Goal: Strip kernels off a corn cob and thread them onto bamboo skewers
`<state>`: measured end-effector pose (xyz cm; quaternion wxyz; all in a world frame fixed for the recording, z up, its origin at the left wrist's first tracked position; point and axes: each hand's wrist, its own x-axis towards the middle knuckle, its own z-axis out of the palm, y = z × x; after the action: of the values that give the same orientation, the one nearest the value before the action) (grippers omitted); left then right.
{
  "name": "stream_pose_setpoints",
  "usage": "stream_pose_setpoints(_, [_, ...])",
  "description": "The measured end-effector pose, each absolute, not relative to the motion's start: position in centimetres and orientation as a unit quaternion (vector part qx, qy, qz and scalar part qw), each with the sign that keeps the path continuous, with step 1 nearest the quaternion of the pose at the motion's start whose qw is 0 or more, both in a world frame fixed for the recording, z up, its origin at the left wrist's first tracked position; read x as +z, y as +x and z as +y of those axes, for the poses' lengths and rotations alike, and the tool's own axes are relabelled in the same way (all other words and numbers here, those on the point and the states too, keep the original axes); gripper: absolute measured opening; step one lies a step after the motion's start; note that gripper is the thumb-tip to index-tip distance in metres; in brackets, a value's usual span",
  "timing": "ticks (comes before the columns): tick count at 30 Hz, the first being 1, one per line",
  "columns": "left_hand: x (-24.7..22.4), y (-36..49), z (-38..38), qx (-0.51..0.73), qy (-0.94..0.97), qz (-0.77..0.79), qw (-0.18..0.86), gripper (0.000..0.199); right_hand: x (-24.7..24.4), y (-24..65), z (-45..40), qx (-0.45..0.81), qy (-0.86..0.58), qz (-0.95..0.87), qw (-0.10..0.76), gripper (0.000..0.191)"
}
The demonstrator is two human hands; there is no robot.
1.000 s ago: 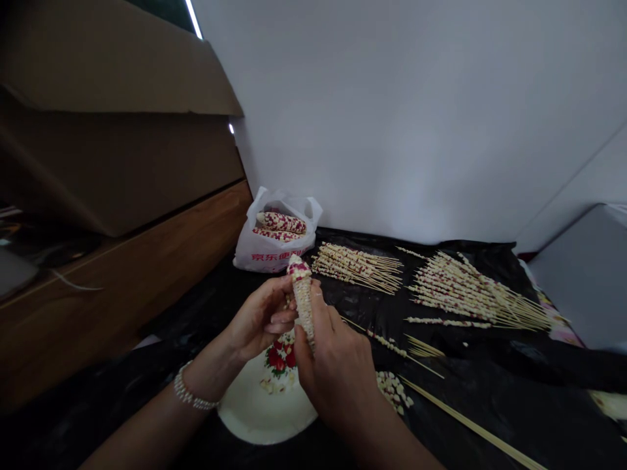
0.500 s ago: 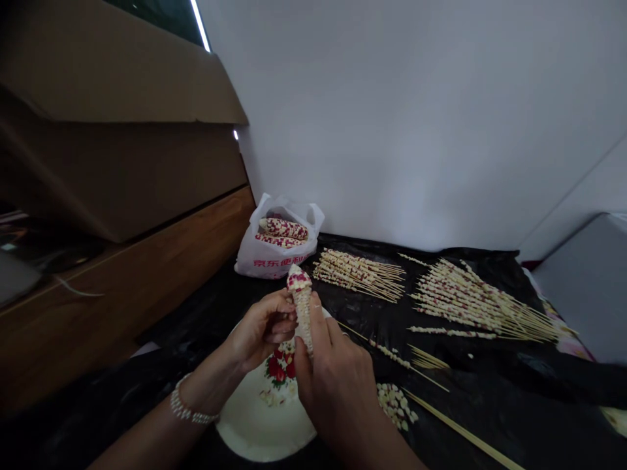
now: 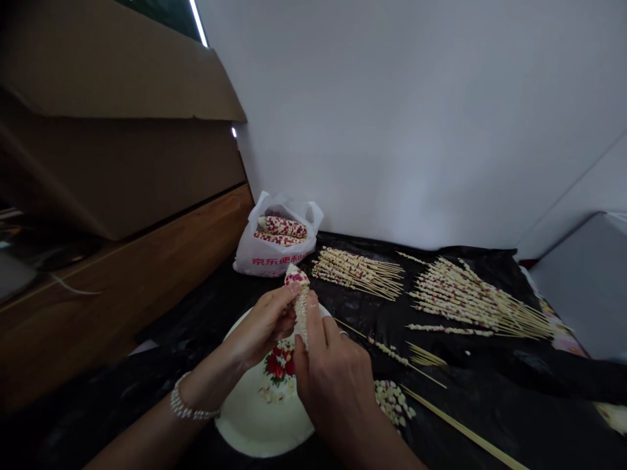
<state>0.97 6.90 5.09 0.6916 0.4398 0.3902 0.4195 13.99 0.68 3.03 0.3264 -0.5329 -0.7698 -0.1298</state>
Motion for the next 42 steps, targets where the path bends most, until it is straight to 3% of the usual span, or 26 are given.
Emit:
stream_pose_setpoints(11, [4.2,1.0,7.1,0.422,0.478,0.384,0.668,0.038,2.9,14.6,0.9,-0.034,-0.533,-0.776,0.337,0.052])
stream_pose_setpoints(23, [4.9,0.5,7.2,0.397,0.449,0.375,0.707,0.009,3.0,14.2,0.9,-0.132,-0.542,-0.771,0.307,0.052])
stream_pose_setpoints(32, [5.3,-0.7,7.7,0.357,0.318,0.296,0.827,0.023,2.8,14.5,0.9,-0.144,-0.548,-0.763,0.312,0.052])
stream_pose_setpoints(42, [5.1,-0.3,7.7,0.354,0.293,0.288,0.84,0.023,2.8,14.1,0.9,-0.241,-0.543,-0.752,0.285,0.048])
